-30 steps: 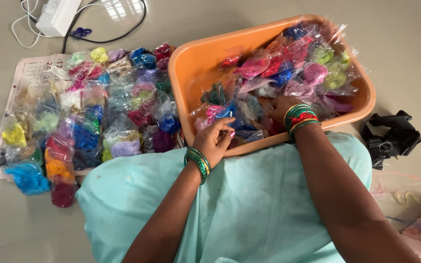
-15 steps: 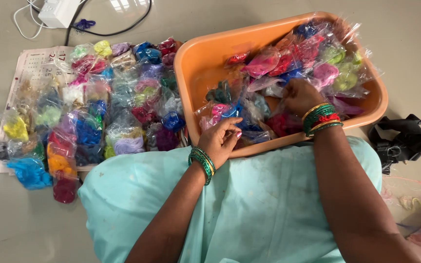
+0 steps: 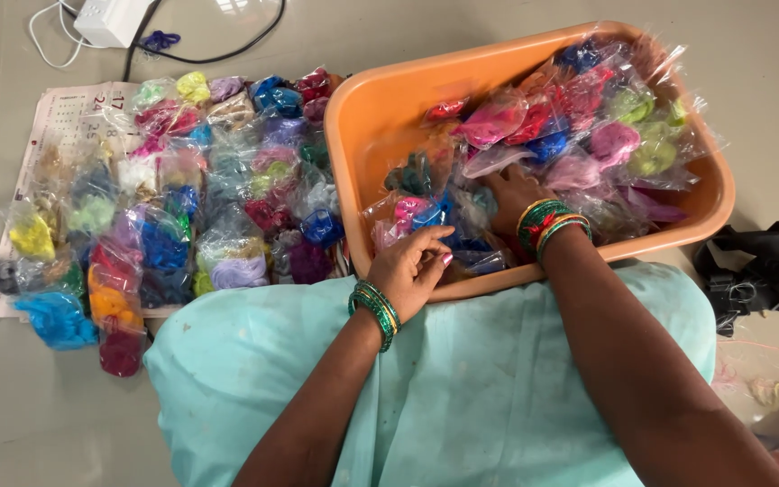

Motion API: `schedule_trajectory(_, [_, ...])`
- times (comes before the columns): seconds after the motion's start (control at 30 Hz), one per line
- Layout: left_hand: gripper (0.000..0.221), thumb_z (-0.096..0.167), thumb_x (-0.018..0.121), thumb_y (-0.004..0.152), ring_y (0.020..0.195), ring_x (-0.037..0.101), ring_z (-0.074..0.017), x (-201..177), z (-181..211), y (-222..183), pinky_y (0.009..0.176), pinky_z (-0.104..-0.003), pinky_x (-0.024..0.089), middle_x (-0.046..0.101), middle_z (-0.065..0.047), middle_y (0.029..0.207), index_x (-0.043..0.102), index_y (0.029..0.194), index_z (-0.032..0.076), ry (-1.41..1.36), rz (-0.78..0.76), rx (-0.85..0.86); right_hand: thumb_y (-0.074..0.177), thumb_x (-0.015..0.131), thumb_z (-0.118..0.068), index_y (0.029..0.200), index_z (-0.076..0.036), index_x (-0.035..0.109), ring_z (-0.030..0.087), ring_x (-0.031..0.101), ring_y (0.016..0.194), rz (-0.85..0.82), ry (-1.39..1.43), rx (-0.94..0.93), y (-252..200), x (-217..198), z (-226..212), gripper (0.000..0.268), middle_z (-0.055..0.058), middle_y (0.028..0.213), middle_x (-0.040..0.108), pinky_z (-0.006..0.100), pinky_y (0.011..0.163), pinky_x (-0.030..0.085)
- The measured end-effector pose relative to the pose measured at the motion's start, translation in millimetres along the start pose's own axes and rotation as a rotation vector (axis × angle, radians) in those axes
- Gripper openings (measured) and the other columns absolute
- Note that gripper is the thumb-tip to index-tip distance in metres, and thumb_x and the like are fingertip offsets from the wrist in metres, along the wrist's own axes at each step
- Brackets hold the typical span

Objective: The person sorts small colorful plastic packets from a plastic tub onto a sheet on the floor.

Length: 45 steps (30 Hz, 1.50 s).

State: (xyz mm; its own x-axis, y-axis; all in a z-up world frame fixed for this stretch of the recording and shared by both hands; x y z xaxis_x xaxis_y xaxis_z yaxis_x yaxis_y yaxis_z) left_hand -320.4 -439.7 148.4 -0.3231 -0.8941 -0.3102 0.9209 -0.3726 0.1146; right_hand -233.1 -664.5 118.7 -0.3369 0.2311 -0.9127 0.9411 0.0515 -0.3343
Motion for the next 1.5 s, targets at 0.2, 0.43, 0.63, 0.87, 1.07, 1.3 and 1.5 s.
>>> schedule_trajectory(0.2, [0.037, 0.009, 0.069, 0.096, 0.083, 0.067, -0.0094, 8, -21, -3, 0.071, -0.023, 0.056, 0.075, -0.003, 0.105, 0.064, 0.133, 0.011, -0.075, 0.022, 0.006, 0.083, 0.064, -0.012, 0.120, -0.025, 0.074, 0.040, 0.058, 0.125, 0.197, 0.061, -0.074, 18, 4, 33, 0.041, 0.015, 0.130, 0.060, 0.048, 0.105, 0.046])
schedule_trajectory(0.43, [0.052, 0.009, 0.077, 0.091, 0.109, 0.064, -0.0103, -9, 4, 4, 0.078, -0.024, 0.057, 0.061, -0.006, 0.138, 0.057, 0.139, 0.012, -0.168, 0.151, 0.161, 0.074, 0.060, 0.007, 0.106, -0.007, 0.068, 0.024, 0.065, 0.119, 0.216, 1.021, -0.406, -50, -64, 19, 0.035, 0.008, 0.123, 0.064, 0.039, 0.103, 0.053])
schedule_trajectory(0.63, [0.085, 0.015, 0.089, 0.077, 0.112, 0.061, -0.0160, -11, -4, 10, 0.088, -0.030, 0.058, 0.061, -0.011, 0.130, 0.044, 0.149, 0.011, -0.421, -0.031, 0.093, 0.089, 0.064, 0.006, 0.107, -0.003, 0.070, 0.024, 0.065, 0.113, -0.134, 1.270, -0.509, -65, -36, -44, 0.020, 0.010, 0.114, 0.071, 0.038, 0.101, 0.052])
schedule_trajectory(0.87, [0.058, 0.019, 0.088, 0.085, 0.108, 0.066, -0.0121, -6, -20, 10, 0.093, -0.030, 0.056, 0.070, -0.002, 0.119, 0.061, 0.133, 0.002, -0.621, 0.122, 0.064, 0.091, 0.057, -0.015, 0.137, -0.005, 0.058, 0.018, 0.062, 0.118, -0.184, 1.641, -0.394, -89, -59, -88, 0.047, 0.007, 0.129, 0.065, 0.033, 0.101, 0.049])
schedule_trajectory(1.07, [0.038, 0.025, 0.086, 0.087, 0.093, 0.068, -0.0102, -8, -24, 2, 0.084, -0.028, 0.056, 0.075, -0.003, 0.102, 0.072, 0.117, 0.007, -0.283, 0.219, 0.057, 0.095, 0.070, 0.002, 0.113, -0.002, 0.067, 0.010, 0.063, 0.097, -0.039, 1.376, -0.485, -58, 9, -43, 0.018, 0.002, 0.104, 0.070, 0.029, 0.086, 0.052])
schedule_trajectory(1.3, [0.024, 0.012, 0.078, 0.091, 0.091, 0.070, -0.0126, -31, -1, -2, 0.078, -0.027, 0.057, 0.073, -0.006, 0.103, 0.072, 0.112, 0.005, -0.080, 0.233, 0.235, 0.092, 0.064, 0.003, 0.097, -0.002, 0.076, 0.011, 0.066, 0.087, -0.001, 1.184, -0.630, -71, -23, -65, 0.014, 0.001, 0.093, 0.074, 0.027, 0.080, 0.054])
schedule_trajectory(1.5, [0.022, 0.005, 0.065, 0.094, 0.087, 0.069, -0.0131, -49, 0, 3, 0.075, -0.024, 0.056, 0.074, -0.006, 0.104, 0.074, 0.114, 0.005, -0.085, 0.010, 0.182, 0.087, 0.064, 0.010, 0.092, 0.000, 0.078, 0.017, 0.066, 0.090, 0.003, 1.095, -0.721, -72, -21, -71, 0.018, 0.006, 0.093, 0.070, 0.029, 0.083, 0.053])
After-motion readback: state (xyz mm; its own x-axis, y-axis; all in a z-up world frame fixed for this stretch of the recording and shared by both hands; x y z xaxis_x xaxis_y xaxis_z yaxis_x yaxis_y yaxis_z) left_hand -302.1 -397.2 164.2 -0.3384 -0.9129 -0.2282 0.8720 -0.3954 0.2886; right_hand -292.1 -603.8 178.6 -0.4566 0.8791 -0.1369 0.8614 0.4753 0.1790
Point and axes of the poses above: each hand's wrist, its own y-axis towards the middle knuckle, its own x-axis out of the palm, z = x × y, the point moved 4 cm from there along y, towards the middle knuckle
